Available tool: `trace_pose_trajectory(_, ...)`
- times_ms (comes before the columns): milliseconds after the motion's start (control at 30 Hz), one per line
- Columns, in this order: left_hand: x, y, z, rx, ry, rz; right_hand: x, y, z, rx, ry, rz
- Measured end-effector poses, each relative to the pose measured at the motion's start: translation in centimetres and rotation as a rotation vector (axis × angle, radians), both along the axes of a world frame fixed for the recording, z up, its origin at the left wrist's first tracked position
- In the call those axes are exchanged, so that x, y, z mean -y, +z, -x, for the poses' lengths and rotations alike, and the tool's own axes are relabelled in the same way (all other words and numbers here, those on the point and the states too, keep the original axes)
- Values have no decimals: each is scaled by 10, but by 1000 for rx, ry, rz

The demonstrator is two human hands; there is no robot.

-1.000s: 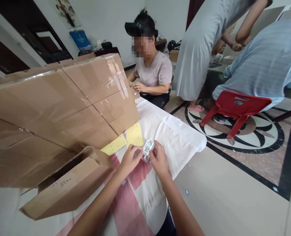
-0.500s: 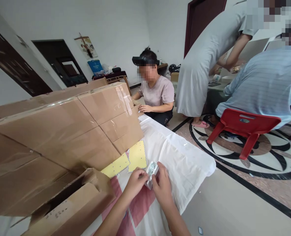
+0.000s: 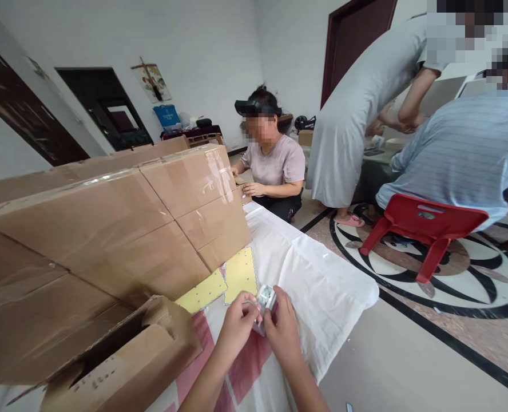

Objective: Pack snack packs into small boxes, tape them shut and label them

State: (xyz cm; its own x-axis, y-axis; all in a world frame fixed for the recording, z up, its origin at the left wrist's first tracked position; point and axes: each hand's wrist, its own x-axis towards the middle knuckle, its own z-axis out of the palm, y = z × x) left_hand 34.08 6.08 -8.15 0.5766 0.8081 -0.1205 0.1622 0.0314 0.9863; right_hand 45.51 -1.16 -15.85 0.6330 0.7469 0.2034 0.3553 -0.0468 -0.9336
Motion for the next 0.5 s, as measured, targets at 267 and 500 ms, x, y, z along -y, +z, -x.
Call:
trace_pose_trajectory(267,17,-15,25,81,129,166,-1,0,0,-34,-6,-21)
trace_pose_trajectory(500,22,-30,27,22,220,163,0,0,-1,28,2,-12)
